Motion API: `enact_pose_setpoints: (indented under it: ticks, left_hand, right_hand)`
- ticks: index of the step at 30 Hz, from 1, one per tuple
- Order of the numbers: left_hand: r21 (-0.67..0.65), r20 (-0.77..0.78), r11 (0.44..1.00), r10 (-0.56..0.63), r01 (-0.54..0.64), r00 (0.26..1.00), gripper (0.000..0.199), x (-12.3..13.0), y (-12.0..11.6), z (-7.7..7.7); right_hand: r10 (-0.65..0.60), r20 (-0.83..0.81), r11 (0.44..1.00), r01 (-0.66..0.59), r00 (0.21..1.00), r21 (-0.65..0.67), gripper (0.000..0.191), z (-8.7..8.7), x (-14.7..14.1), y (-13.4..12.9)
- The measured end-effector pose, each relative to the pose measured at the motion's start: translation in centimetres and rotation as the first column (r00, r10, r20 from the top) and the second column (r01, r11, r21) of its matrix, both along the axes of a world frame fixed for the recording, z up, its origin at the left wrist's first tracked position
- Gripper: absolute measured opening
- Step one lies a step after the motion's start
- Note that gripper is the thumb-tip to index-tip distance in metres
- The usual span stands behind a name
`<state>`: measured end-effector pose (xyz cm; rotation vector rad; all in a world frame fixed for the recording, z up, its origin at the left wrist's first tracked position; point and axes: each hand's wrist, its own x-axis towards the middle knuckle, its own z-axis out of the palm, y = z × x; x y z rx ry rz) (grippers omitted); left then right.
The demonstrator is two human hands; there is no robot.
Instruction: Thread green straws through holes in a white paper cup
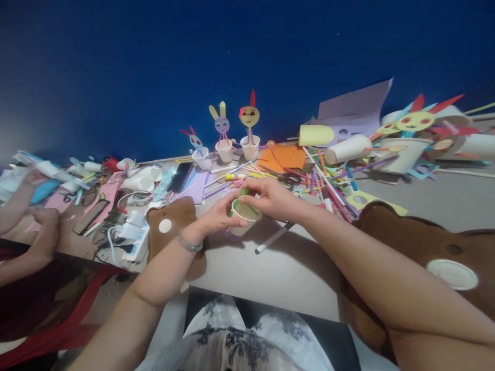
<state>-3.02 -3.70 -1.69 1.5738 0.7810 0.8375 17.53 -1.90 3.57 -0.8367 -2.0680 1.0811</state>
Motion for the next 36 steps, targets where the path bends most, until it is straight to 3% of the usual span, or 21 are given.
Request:
enact_pose_setpoints:
  ticks: [5, 11, 21, 28, 33, 36]
  left_hand:
    - [0.027, -0.065, 0.999, 0.035, -0.033, 0.997, 0.083, -1.0, 0.9, -0.1]
    - [0.161, -0.083, 0.984, 0.092, -0.078, 0.992, 0.079, 0.2, -0.1, -0.1]
    - [0.067, 0.047, 0.969, 0.235, -0.238, 0.971, 0.072, 0.8, -0.5, 0.0]
    - [0.041, 0.086, 0.973, 0.224, -0.229, 0.971, 0.071, 1.0, -1.0, -0.1]
    - [0.016, 0.156, 0.949, 0.310, -0.316, 0.938, 0.065, 0.5, -0.6, 0.4]
    - [-0.050, 0.253, 0.926, 0.375, -0.374, 0.892, 0.064, 0.1, -0.2, 0.7]
  right_hand:
    - [-0.118, -0.011, 0.992, 0.117, 0.993, -0.051, 0.034, -0.4, -0.1, 0.6]
    - [-0.051, -0.112, 0.983, 0.030, 0.992, -0.181, 0.035, -0.6, -0.6, 0.3]
    - [-0.042, -0.155, 0.979, 0.009, 0.987, -0.206, 0.037, -0.1, 0.4, 0.8]
    - [-0.002, -0.078, 0.974, -0.016, 0.997, -0.228, 0.039, 0.2, 1.0, 1.0]
    - [-0.121, -0.199, 0.976, 0.080, 0.973, -0.201, 0.044, -0.6, 0.3, 1.3]
    - [-0.169, -0.124, 0.974, 0.146, 0.978, -0.171, 0.046, -0.8, 0.3, 1.6]
